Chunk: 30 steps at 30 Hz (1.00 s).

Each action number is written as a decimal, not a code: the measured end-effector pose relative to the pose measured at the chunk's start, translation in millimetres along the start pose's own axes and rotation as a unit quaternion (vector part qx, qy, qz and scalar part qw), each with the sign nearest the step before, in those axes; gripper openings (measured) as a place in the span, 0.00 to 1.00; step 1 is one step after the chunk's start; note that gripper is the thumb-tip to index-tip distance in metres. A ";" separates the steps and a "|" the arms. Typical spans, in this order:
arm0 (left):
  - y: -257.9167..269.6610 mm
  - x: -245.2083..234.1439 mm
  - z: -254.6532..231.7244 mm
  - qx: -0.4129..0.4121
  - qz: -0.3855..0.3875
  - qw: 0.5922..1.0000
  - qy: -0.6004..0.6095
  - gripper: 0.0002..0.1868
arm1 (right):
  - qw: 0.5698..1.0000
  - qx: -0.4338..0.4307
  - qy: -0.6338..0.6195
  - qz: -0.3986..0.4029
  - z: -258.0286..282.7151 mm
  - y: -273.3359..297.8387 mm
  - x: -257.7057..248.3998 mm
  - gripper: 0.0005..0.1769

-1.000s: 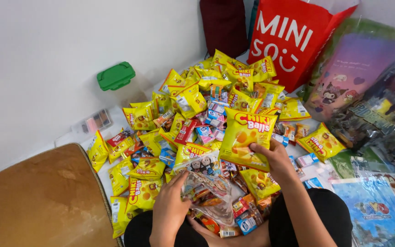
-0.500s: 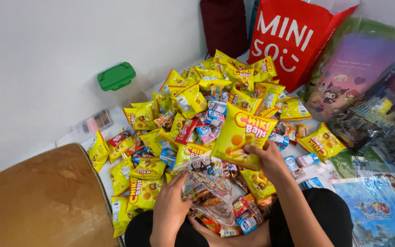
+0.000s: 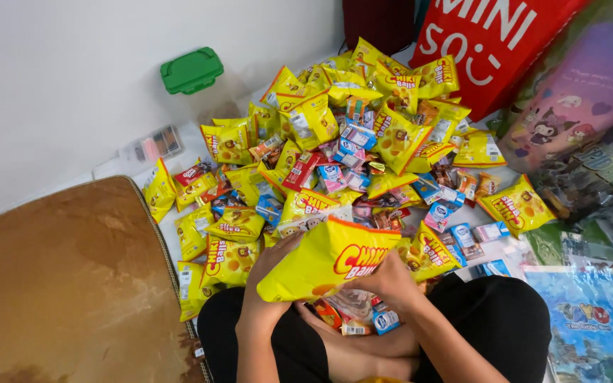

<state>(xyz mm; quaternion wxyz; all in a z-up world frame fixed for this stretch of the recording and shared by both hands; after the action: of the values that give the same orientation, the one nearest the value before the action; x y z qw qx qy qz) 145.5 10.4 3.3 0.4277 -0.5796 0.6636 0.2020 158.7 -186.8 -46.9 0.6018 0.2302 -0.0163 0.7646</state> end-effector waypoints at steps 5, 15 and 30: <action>0.9 -12.4 0.8 -0.129 0.086 0.984 0.086 0.38 | 0.985 -0.059 0.163 -0.001 3.7 -6.9 -32.8 0.38; 0.6 -10.2 -1.8 -0.181 0.111 0.973 0.085 0.43 | 0.813 -0.278 0.508 0.059 44.4 -0.1 -18.8 0.25; 0.4 -28.6 3.6 -0.239 0.015 0.967 0.082 0.29 | 0.809 -0.039 0.587 -0.020 53.4 -13.4 -24.0 0.10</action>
<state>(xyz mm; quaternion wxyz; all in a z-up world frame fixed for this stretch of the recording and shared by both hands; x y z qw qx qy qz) 145.3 30.3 24.2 0.2180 -0.6695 0.6372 0.3133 193.0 -221.2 -11.5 0.5207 -0.2855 0.3152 0.7403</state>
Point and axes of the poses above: each hand's wrist, its own y-axis away from the middle knuckle, its own x-axis out of the palm, z = x × y, the point moved 9 cm from there along -y, towards the middle knuckle, and after that the axes turned 5 degrees about -y, right-handed, at the moved point
